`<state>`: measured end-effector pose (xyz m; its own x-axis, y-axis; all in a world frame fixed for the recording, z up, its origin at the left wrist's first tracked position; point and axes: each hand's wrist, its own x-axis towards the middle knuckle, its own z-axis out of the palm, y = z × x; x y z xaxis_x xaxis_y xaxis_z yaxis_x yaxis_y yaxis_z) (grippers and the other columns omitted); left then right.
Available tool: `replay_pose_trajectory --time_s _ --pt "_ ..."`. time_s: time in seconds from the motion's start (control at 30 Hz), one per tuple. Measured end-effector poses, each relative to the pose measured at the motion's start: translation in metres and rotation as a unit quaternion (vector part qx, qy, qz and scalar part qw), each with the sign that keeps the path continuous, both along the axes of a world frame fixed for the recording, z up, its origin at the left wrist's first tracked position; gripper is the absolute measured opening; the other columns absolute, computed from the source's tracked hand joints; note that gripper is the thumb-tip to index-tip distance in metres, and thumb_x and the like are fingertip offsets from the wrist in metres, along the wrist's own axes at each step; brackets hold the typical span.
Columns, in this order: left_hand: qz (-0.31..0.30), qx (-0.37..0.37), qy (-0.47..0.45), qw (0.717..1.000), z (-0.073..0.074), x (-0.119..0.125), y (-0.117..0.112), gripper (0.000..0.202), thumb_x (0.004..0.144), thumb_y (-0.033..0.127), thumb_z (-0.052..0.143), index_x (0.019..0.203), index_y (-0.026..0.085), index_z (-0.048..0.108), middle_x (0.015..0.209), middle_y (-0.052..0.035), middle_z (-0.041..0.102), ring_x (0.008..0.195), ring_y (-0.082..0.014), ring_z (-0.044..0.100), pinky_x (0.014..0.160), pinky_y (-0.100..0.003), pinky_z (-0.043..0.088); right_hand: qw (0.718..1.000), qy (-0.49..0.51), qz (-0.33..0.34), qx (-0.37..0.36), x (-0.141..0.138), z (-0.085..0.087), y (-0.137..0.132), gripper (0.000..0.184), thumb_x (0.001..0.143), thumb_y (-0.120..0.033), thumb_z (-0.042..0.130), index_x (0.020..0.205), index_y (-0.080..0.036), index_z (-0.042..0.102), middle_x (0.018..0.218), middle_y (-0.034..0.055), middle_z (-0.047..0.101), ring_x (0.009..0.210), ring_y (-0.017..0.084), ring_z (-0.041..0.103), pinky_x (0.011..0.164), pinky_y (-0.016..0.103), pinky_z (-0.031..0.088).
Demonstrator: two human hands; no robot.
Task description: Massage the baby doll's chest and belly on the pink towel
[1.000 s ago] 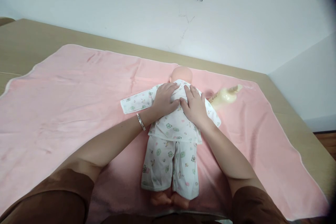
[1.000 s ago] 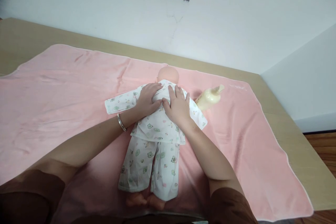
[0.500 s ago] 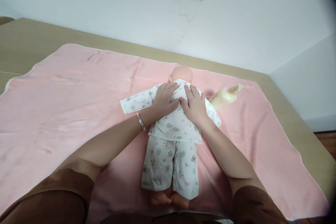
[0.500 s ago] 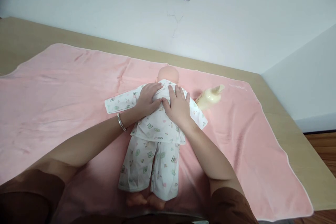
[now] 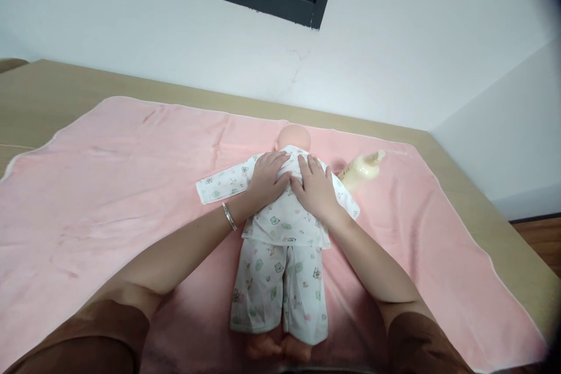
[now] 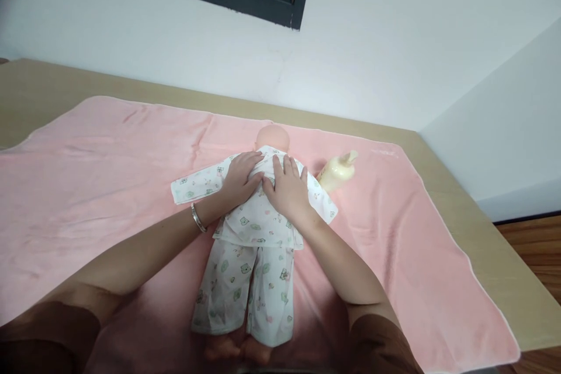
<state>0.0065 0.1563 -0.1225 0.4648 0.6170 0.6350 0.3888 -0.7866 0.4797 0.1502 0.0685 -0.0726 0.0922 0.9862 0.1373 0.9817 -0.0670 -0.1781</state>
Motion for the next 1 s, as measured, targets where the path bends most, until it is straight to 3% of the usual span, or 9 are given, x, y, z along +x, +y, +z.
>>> replay_pose_trajectory --time_s 0.13,0.3,0.4,0.53,0.7,0.8,0.9,1.0 --pt "-0.007 0.036 -0.02 0.999 0.002 -0.003 -0.005 0.036 0.089 0.034 0.052 0.12 0.018 0.061 0.128 -0.013 0.062 0.12 -0.0282 0.055 0.106 -0.049 0.043 1.0 -0.019 -0.001 -0.019 -0.006 0.005 -0.008 0.063 0.101 -0.042 0.033 0.156 -0.013 0.029 0.162 0.0199 0.031 0.151 0.034 0.026 0.12 0.06 0.021" --pt "0.049 0.015 -0.002 0.999 0.008 -0.001 -0.01 0.03 0.089 0.027 0.047 0.11 0.017 0.066 0.113 -0.0124 0.065 0.11 -0.0273 0.057 0.098 -0.046 0.047 1.0 0.002 -0.006 -0.011 -0.001 0.006 -0.004 0.061 0.101 -0.046 0.034 0.152 -0.013 0.037 0.158 0.0198 0.039 0.149 0.033 0.032 0.12 0.056 0.022" --pt "0.065 0.0 0.042 0.997 0.009 0.002 -0.007 0.04 0.092 0.031 0.044 0.123 0.013 0.061 0.122 -0.0162 0.062 0.116 -0.0303 0.054 0.103 -0.049 0.044 1.0 0.027 0.008 0.0 0.009 0.002 0.006 0.062 0.102 -0.049 0.034 0.154 -0.014 0.035 0.16 0.0182 0.035 0.15 0.033 0.028 0.121 0.057 0.02" --pt "0.043 0.021 0.084 0.995 0.007 0.004 -0.003 0.045 0.097 0.033 0.038 0.134 0.012 0.054 0.136 -0.0188 0.057 0.127 -0.0323 0.051 0.109 -0.054 0.039 0.999 0.023 0.026 0.005 0.015 -0.001 0.014 0.063 0.102 -0.047 0.035 0.156 -0.015 0.031 0.161 0.0191 0.032 0.151 0.033 0.026 0.12 0.06 0.018" --pt "0.037 0.097 0.034 0.994 0.006 0.0 -0.008 0.03 0.093 0.027 0.043 0.11 0.017 0.065 0.112 -0.0138 0.069 0.111 -0.0285 0.061 0.098 -0.048 0.049 0.997 -0.052 0.058 0.019 0.0 0.003 -0.001 0.054 0.104 -0.037 0.03 0.153 -0.016 0.038 0.158 0.0217 0.038 0.147 0.037 0.033 0.117 0.058 0.025" --pt "0.035 0.089 0.015 0.995 0.007 -0.001 -0.01 0.023 0.089 0.028 0.047 0.099 0.02 0.066 0.103 -0.0118 0.07 0.102 -0.0274 0.063 0.092 -0.047 0.052 0.994 -0.092 0.045 0.036 -0.011 0.004 -0.01 0.052 0.104 -0.032 0.029 0.15 -0.013 0.044 0.153 0.0241 0.043 0.143 0.037 0.04 0.118 0.056 0.024" --pt "0.042 0.043 0.013 0.998 0.005 0.0 -0.007 0.032 0.086 0.029 0.048 0.112 0.018 0.063 0.119 -0.0145 0.066 0.115 -0.0296 0.059 0.101 -0.05 0.049 0.997 -0.069 0.021 0.033 -0.009 0.003 -0.008 0.053 0.103 -0.036 0.031 0.15 -0.014 0.043 0.153 0.0219 0.045 0.143 0.036 0.041 0.118 0.056 0.026" --pt "0.034 0.007 0.042 0.999 0.002 0.002 -0.001 0.047 0.088 0.031 0.046 0.13 0.013 0.055 0.137 -0.0186 0.057 0.13 -0.0337 0.05 0.111 -0.055 0.04 0.999 -0.025 0.016 0.016 0.004 0.0 0.004 0.06 0.103 -0.043 0.031 0.154 -0.013 0.035 0.159 0.0196 0.037 0.148 0.035 0.033 0.118 0.057 0.026"
